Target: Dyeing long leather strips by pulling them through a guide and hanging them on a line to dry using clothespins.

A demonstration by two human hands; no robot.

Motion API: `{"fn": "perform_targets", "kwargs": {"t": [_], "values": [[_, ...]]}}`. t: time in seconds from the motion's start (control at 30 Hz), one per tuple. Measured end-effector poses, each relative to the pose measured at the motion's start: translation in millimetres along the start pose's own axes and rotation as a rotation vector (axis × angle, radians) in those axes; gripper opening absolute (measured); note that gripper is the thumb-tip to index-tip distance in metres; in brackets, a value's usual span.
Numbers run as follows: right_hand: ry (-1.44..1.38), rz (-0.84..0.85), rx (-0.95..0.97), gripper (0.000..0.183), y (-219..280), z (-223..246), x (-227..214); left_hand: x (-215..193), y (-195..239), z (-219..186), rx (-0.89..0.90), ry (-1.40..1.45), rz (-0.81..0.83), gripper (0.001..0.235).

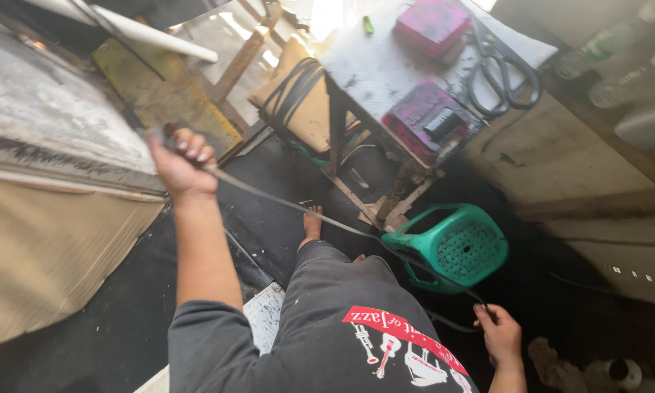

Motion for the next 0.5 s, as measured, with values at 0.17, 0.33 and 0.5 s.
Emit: {"fn": "perform_targets", "kwargs": {"t": [0.17,0.33,0.5], "values": [[-0.155,0.112,-0.082,0.013,5,83,-3,-134,-46,-21,-0.02,-0.064,-0.304,0.029],[-0.339,0.222,-0.19,0.029,10,164,-1,-203,-48,-7,-0.01,-0.239,-0.534,0.021],[-0.317,0.252,-0.588,0.027,4,279,15,-162,-17,70,0.409,-1.312,-0.163,0.032]]}}
Point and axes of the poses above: each hand's wrist, its own y-axis away from the middle knuckle, its own x-axis out of the palm, z = x × y, the point moved 2 cm from there along -y, towards the middle knuckle, and after that the axes turned 15 degrees about -x, right-handed, at the moved point
